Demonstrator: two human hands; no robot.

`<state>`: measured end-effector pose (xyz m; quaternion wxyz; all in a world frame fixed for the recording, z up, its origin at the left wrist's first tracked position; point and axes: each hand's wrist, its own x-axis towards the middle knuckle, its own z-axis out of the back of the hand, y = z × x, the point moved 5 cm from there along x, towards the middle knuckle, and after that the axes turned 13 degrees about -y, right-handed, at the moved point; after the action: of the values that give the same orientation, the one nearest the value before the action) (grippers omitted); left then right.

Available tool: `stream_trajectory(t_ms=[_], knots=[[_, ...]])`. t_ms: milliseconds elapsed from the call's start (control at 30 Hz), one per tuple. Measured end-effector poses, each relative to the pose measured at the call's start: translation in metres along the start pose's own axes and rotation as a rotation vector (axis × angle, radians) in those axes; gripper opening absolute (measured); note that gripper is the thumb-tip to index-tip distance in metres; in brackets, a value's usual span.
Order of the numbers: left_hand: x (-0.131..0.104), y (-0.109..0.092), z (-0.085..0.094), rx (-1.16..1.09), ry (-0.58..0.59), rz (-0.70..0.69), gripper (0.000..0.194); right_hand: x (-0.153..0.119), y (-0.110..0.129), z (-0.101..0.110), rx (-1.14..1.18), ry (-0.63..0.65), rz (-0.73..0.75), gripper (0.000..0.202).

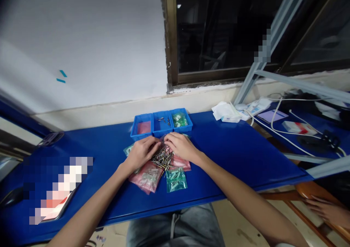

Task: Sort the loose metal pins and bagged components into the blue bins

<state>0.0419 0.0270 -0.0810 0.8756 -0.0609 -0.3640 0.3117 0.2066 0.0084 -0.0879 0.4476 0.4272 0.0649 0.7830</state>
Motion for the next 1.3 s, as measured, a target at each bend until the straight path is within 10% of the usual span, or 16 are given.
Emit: stream_trajectory(t_ms=[600, 1300], knots=[[0.003, -0.004, 0.009, 0.132, -0.212, -0.037, 0.019, -0.002, 0.008, -0.001, -0.018, -0.107, -0.018, 0.015], [0.002, -0.013, 0.003, 0.170, -0.163, -0.078, 0.014, 0.001, 0.021, 0.006, 0.025, -0.108, 0.015, 0.013]])
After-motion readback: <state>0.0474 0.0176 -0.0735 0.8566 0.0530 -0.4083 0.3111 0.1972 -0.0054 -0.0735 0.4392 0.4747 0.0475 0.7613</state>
